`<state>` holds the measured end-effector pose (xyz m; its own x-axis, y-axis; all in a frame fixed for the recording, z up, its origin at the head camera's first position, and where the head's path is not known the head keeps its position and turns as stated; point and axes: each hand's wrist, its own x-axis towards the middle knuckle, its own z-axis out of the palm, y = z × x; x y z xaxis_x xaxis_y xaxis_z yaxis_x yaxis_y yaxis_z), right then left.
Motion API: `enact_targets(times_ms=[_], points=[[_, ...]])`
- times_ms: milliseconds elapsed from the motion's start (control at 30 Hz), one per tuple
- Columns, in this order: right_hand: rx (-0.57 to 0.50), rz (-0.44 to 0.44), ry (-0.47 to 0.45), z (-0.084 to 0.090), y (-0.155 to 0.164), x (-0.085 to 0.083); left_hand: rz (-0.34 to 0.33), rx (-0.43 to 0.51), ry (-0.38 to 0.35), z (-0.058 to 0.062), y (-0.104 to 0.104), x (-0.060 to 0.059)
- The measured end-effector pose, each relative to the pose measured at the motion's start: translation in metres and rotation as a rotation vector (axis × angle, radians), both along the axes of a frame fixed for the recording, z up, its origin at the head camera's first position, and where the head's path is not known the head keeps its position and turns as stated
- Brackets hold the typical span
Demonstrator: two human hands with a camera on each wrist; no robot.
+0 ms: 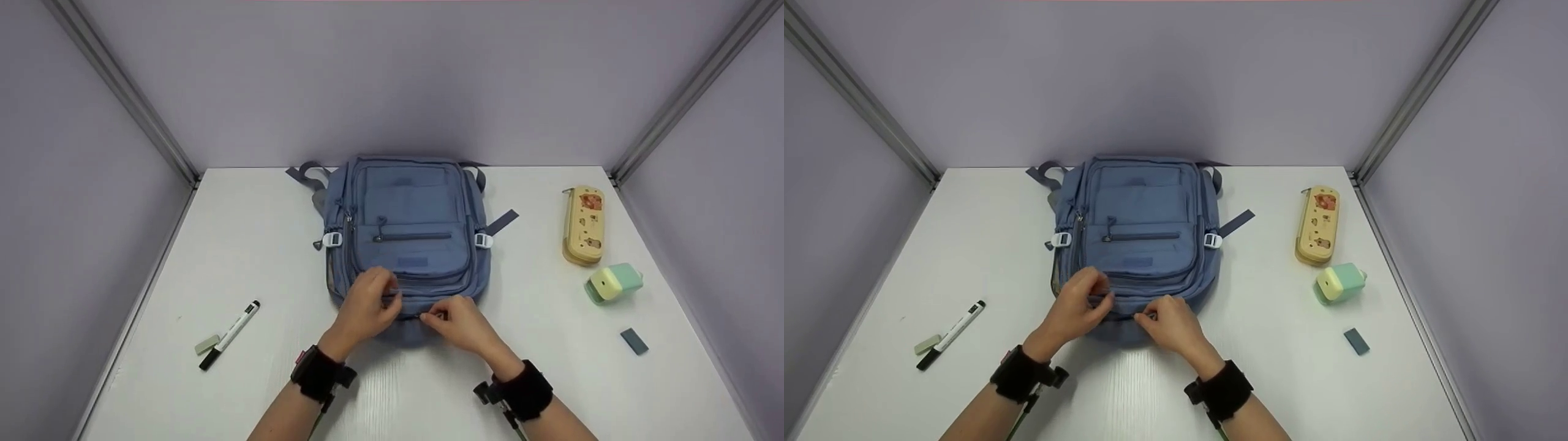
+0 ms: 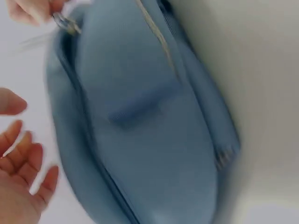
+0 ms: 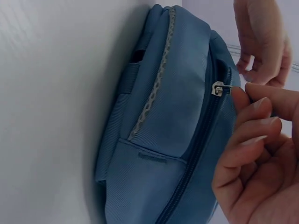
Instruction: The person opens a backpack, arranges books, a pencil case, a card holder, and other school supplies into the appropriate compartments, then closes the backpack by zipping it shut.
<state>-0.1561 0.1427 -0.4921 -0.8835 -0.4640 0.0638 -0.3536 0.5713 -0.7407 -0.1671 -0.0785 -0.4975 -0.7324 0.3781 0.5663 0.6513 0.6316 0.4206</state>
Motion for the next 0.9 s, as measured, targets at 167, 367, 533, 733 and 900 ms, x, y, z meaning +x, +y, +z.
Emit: enact_targets(times_ms=[167,367,533,733,900], points=[[-0.011,0.014,0.041,0.006,-0.005,0.003,-0.088,-0.187,-0.015,-0.003,0.012,0.017],[-0.02,0.093,0.093,0.009,-0.009,0.005,-0.03,-0.404,0.056,-0.017,0.026,0.022],[-0.045,0.186,0.089,0.008,-0.003,0.003,0.04,-0.419,0.088,-0.019,0.029,0.023],[-0.002,0.16,0.277,0.002,0.001,-0.001,0.017,-0.334,0.033,-0.015,0.027,0.025],[0.13,0.041,0.492,-0.009,-0.001,-0.007,0.016,-0.321,-0.03,-0.012,0.025,0.027]])
